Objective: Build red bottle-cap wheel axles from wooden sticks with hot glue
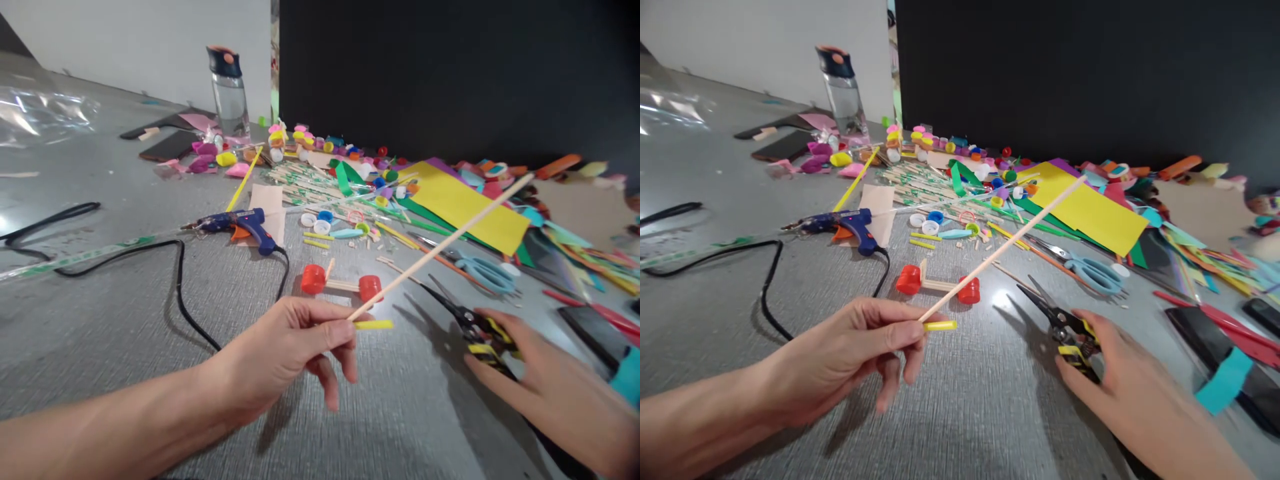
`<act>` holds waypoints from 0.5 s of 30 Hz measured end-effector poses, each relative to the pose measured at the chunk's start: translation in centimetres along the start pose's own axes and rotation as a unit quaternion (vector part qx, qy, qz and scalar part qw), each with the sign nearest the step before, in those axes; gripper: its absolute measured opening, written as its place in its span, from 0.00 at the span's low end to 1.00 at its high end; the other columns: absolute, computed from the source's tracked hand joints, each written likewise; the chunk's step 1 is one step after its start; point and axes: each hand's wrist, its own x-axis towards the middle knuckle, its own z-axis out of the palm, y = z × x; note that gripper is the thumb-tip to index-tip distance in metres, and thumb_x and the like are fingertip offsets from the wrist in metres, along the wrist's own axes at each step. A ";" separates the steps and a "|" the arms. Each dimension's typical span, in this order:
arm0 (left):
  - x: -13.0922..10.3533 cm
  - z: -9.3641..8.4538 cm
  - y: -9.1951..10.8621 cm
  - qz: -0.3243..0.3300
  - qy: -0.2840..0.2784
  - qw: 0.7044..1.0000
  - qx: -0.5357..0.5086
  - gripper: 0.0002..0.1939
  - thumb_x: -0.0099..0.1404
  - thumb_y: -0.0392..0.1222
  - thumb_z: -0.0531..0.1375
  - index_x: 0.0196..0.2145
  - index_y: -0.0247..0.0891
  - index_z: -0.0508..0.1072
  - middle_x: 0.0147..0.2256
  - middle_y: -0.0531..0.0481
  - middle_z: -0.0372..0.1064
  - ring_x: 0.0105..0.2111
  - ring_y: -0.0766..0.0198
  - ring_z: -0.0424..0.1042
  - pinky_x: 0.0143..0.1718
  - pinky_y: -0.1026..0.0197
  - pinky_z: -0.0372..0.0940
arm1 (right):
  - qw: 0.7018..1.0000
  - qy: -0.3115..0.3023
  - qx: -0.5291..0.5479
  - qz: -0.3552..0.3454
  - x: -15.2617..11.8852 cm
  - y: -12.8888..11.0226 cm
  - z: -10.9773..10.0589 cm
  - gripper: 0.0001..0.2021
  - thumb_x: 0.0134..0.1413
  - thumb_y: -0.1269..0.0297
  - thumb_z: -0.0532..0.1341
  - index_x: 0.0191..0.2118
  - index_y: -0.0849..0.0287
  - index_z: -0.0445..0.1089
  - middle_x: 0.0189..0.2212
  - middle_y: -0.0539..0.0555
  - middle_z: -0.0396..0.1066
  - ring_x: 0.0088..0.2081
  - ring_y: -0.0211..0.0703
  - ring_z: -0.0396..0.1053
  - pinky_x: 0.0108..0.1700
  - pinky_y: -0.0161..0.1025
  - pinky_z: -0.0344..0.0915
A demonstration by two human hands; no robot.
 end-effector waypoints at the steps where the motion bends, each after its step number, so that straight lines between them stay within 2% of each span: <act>1: 0.1 0.0 -0.2 -0.004 0.002 1.000 0.002 0.14 0.69 0.37 0.59 0.25 0.31 0.73 0.23 0.51 0.69 0.18 0.73 0.66 0.19 0.72 0.68 | 1.000 -0.007 -0.012 -0.002 0.3 0.4 0.5 0.31 0.61 0.43 0.57 0.60 0.60 0.64 0.47 0.68 0.77 0.44 0.68 0.77 0.43 0.59 0.75; 5: 0.3 -0.1 -0.8 -0.025 0.021 0.999 -0.008 0.13 0.68 0.40 0.62 0.27 0.30 0.75 0.22 0.50 0.71 0.21 0.70 0.71 0.23 0.70 0.72 | 0.997 -0.018 -0.045 -0.060 1.5 0.7 1.5 0.31 0.64 0.45 0.54 0.62 0.63 0.62 0.54 0.68 0.71 0.49 0.68 0.74 0.50 0.63 0.71; 7: 0.3 -0.1 -1.0 -0.035 0.020 0.999 -0.024 0.14 0.68 0.43 0.63 0.27 0.30 0.75 0.21 0.50 0.71 0.21 0.70 0.72 0.24 0.70 0.72 | 0.995 -0.021 -0.044 -0.092 2.1 0.0 1.4 0.29 0.65 0.44 0.54 0.61 0.62 0.65 0.54 0.67 0.70 0.49 0.67 0.73 0.51 0.64 0.70; 9: 0.3 -0.1 -1.1 -0.040 0.012 0.998 -0.044 0.14 0.66 0.45 0.65 0.29 0.30 0.77 0.22 0.51 0.71 0.20 0.70 0.73 0.24 0.69 0.72 | 0.994 0.009 -0.012 -0.107 2.3 -1.6 0.8 0.28 0.65 0.43 0.54 0.58 0.60 0.69 0.54 0.66 0.69 0.50 0.67 0.72 0.52 0.64 0.68; 11: 0.2 -0.1 -1.2 -0.044 -0.002 0.997 -0.060 0.13 0.65 0.46 0.67 0.32 0.31 0.78 0.24 0.51 0.72 0.20 0.69 0.74 0.24 0.69 0.72 | 0.991 0.045 0.074 -0.103 2.4 -4.1 0.0 0.24 0.66 0.43 0.55 0.54 0.56 0.73 0.52 0.63 0.71 0.49 0.64 0.72 0.52 0.61 0.68; 12: 0.2 -0.1 -1.3 -0.045 -0.010 0.997 -0.065 0.13 0.65 0.47 0.67 0.32 0.31 0.79 0.25 0.51 0.73 0.21 0.70 0.75 0.24 0.70 0.72 | 0.983 0.037 0.151 -0.093 2.4 -5.6 -0.3 0.20 0.67 0.44 0.58 0.51 0.53 0.75 0.48 0.60 0.73 0.46 0.58 0.73 0.49 0.55 0.70; 13: 0.2 0.0 -1.3 -0.047 -0.018 0.997 -0.066 0.14 0.65 0.47 0.67 0.32 0.31 0.79 0.25 0.50 0.74 0.21 0.70 0.75 0.24 0.70 0.72 | 0.966 -0.010 0.246 -0.081 2.4 -7.3 -0.6 0.17 0.66 0.46 0.60 0.51 0.50 0.76 0.44 0.56 0.75 0.41 0.51 0.74 0.43 0.47 0.72; 15: 0.3 0.0 -1.5 -0.053 -0.035 0.996 -0.059 0.16 0.65 0.49 0.67 0.31 0.31 0.80 0.27 0.49 0.75 0.22 0.70 0.75 0.25 0.71 0.71 | 0.890 -0.124 0.435 -0.066 2.6 -10.5 -0.9 0.13 0.64 0.49 0.65 0.49 0.48 0.78 0.32 0.51 0.74 0.31 0.41 0.71 0.33 0.37 0.70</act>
